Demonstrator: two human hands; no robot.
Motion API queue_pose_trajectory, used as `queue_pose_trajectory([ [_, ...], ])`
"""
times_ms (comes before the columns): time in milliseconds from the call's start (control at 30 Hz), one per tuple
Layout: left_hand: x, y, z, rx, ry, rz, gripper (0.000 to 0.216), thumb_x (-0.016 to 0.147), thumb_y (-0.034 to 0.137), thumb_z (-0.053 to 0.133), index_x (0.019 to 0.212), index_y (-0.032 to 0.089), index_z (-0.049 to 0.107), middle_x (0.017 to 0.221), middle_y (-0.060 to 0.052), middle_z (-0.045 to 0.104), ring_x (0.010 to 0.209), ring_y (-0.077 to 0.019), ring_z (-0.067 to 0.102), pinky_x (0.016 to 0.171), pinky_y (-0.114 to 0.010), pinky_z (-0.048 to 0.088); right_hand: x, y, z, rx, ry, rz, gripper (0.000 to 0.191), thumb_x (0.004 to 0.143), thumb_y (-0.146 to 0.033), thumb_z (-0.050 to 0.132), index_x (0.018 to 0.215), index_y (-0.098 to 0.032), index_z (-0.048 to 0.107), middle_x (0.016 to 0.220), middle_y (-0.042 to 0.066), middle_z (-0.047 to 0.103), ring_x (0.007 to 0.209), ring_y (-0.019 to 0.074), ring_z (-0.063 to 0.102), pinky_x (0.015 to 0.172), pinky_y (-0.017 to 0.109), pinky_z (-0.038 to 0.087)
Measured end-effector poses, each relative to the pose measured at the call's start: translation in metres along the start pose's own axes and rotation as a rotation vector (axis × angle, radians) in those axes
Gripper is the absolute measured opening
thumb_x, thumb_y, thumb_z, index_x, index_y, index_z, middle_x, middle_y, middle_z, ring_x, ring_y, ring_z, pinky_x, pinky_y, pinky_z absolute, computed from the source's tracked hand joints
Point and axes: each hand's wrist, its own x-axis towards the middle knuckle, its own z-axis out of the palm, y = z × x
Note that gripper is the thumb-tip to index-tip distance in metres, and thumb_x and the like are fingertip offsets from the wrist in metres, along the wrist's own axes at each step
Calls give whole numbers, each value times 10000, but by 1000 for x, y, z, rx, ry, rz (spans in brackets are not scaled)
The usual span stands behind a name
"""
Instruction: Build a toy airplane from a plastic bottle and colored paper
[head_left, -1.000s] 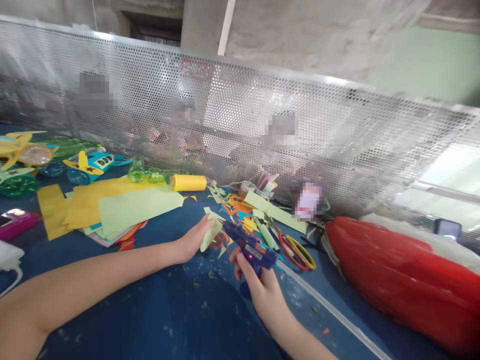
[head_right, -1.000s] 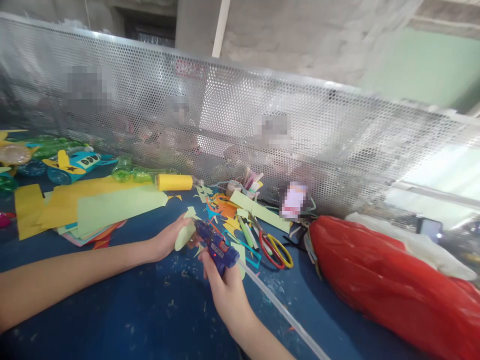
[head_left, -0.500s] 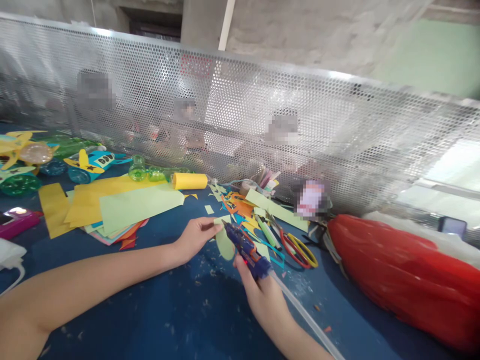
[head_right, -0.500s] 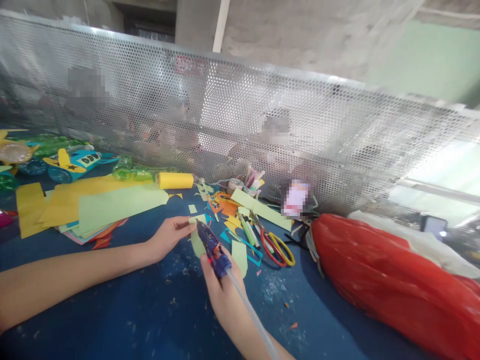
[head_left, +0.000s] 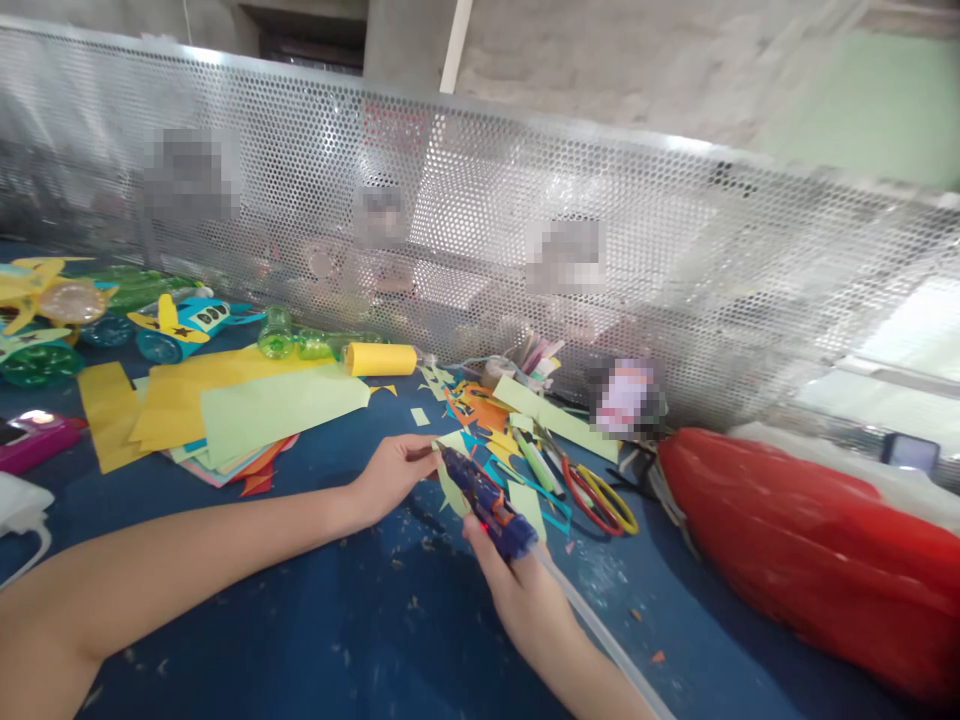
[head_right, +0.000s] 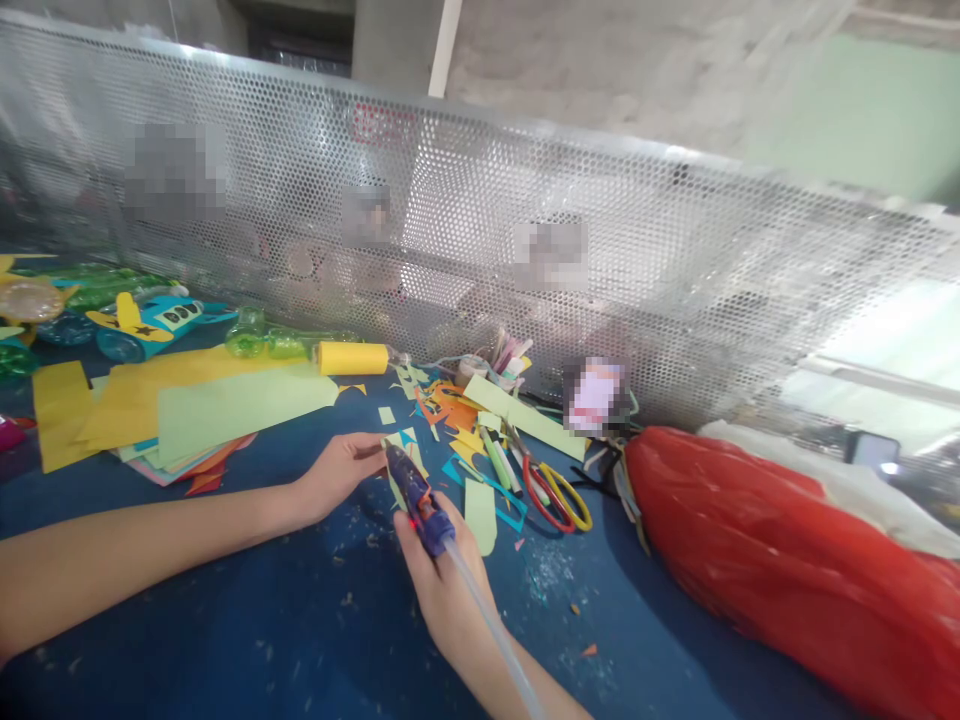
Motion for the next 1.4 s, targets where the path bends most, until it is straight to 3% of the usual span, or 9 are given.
queue_pose_trajectory([
  [133,0,0,-1,22,-6,8,295,735,389,648,864,131,714,729,-39,676,669,-160,566,655,-254,435,1,-2,0,23,-29,-28,341,822,-462,428,873,-190,628,806,66,686,783,239,651,699,311,536],
  [400,-2,7,3,61,35,-30,285,738,377,645,885,144,716,768,-41,694,671,-160,565,656,-258,442,6,-8,-5,30,4,3,411,825,-461,421,1030,-169,624,956,96,686,922,272,633,815,363,511],
  [767,0,1,0,64,21,0,227,738,327,638,803,122,711,700,-31,664,650,-151,551,651,-254,429,2,-7,-1,31,-25,-21,304,827,-459,442,840,-209,614,793,58,679,756,238,648,696,322,531],
  [933,-2,5,2,69,28,-19,285,742,371,637,888,139,716,757,-39,689,661,-158,563,654,-259,438,7,-8,-6,41,-7,2,370,829,-467,431,972,-185,623,917,83,688,876,259,642,780,334,517],
  [1167,0,1,0,78,19,-16,300,754,381,630,932,155,712,769,-40,693,695,-173,578,674,-273,447,10,-9,-9,49,0,70,399,813,-467,453,1013,-162,615,972,103,689,925,277,634,815,366,509],
  [1400,0,-2,-1,52,13,-3,295,744,383,639,890,139,716,751,-40,681,691,-171,577,663,-260,440,5,-13,-7,50,-48,-4,277,822,-437,460,790,-237,649,724,51,683,702,241,649,639,313,530],
])
